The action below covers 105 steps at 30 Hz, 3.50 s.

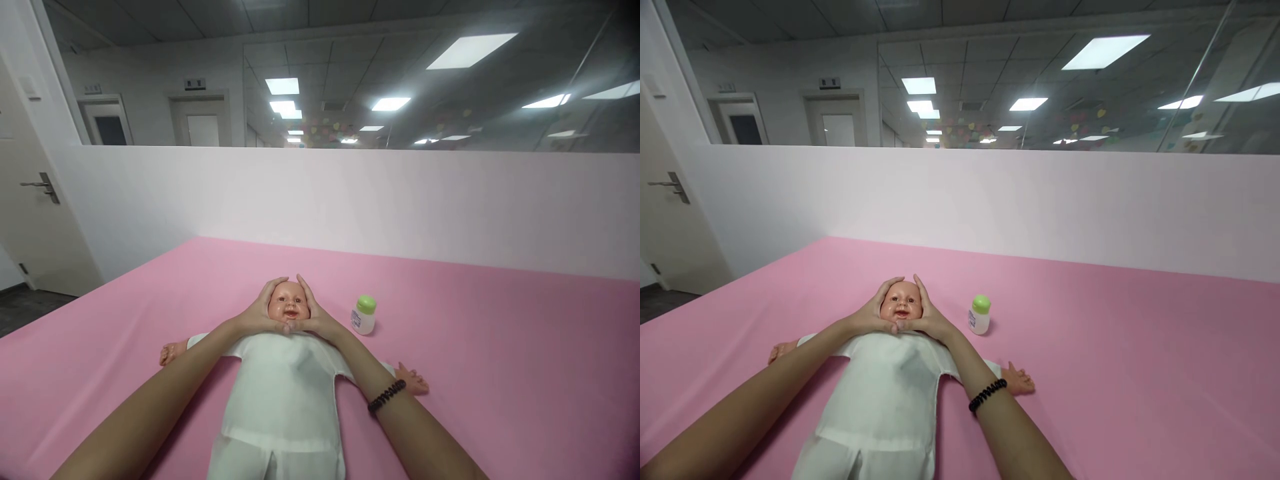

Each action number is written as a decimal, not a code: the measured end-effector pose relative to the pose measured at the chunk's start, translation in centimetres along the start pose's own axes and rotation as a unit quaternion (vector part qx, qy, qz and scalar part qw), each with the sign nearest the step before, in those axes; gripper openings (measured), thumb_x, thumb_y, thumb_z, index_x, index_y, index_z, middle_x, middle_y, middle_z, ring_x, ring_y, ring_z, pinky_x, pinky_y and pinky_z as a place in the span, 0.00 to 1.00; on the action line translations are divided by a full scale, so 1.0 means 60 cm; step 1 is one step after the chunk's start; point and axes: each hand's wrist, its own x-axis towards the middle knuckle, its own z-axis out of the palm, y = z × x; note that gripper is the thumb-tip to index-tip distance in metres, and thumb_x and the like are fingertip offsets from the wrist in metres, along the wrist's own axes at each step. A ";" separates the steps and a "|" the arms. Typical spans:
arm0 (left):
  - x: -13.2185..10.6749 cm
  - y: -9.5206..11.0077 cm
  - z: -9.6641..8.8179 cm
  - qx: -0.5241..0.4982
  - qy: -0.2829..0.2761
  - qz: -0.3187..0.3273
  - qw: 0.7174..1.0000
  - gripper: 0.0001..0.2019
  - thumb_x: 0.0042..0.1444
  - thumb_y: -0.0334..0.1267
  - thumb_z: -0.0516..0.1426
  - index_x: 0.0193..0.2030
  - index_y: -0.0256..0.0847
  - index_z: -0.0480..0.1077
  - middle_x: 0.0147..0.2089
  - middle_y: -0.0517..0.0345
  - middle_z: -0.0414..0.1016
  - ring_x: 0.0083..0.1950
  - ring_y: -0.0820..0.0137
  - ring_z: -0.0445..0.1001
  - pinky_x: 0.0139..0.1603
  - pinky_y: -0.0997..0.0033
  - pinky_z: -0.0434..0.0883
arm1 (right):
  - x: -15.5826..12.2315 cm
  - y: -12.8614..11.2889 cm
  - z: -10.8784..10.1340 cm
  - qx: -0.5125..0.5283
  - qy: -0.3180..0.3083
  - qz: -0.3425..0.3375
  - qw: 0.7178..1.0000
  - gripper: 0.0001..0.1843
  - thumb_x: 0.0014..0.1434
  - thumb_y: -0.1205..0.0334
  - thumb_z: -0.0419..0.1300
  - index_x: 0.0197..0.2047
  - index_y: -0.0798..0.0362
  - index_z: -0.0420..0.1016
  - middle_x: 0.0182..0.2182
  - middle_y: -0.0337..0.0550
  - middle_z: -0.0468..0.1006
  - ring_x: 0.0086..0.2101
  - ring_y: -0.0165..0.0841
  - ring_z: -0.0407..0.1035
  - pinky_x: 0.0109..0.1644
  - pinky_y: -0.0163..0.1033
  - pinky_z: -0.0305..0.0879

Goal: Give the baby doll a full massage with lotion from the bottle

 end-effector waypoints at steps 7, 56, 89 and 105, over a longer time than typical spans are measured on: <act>-0.002 0.010 -0.001 -0.011 -0.022 -0.014 1.000 0.56 0.37 0.42 0.75 0.70 0.52 0.50 0.70 0.45 0.52 0.71 0.46 0.55 0.69 0.42 0.59 | -0.004 -0.008 -0.001 0.031 -0.005 0.009 0.999 0.73 0.40 0.64 0.77 0.73 0.33 0.29 0.70 0.45 0.46 0.65 0.43 0.55 0.68 0.52 0.57; -0.006 0.022 -0.014 -0.091 -0.094 -0.027 0.991 0.49 0.46 0.36 0.70 0.71 0.55 0.47 0.72 0.48 0.50 0.70 0.48 0.57 0.64 0.48 0.66 | -0.001 0.001 -0.012 0.141 -0.043 0.029 0.989 0.71 0.41 0.75 0.72 0.72 0.29 0.28 0.71 0.43 0.42 0.65 0.44 0.56 0.68 0.55 0.55; -0.009 0.031 -0.010 -0.060 -0.071 -0.035 0.995 0.49 0.47 0.38 0.70 0.71 0.55 0.48 0.72 0.49 0.49 0.71 0.50 0.55 0.67 0.48 0.63 | 0.000 0.002 -0.012 0.148 -0.043 0.020 0.988 0.67 0.42 0.74 0.71 0.73 0.33 0.34 0.70 0.46 0.46 0.63 0.45 0.60 0.67 0.55 0.57; -0.006 0.017 -0.001 0.000 -0.026 -0.021 0.999 0.53 0.42 0.42 0.73 0.71 0.51 0.48 0.73 0.45 0.47 0.71 0.47 0.54 0.69 0.46 0.60 | -0.005 -0.002 -0.011 0.010 -0.031 0.001 0.999 0.70 0.45 0.65 0.75 0.72 0.30 0.27 0.71 0.42 0.43 0.66 0.41 0.52 0.69 0.52 0.55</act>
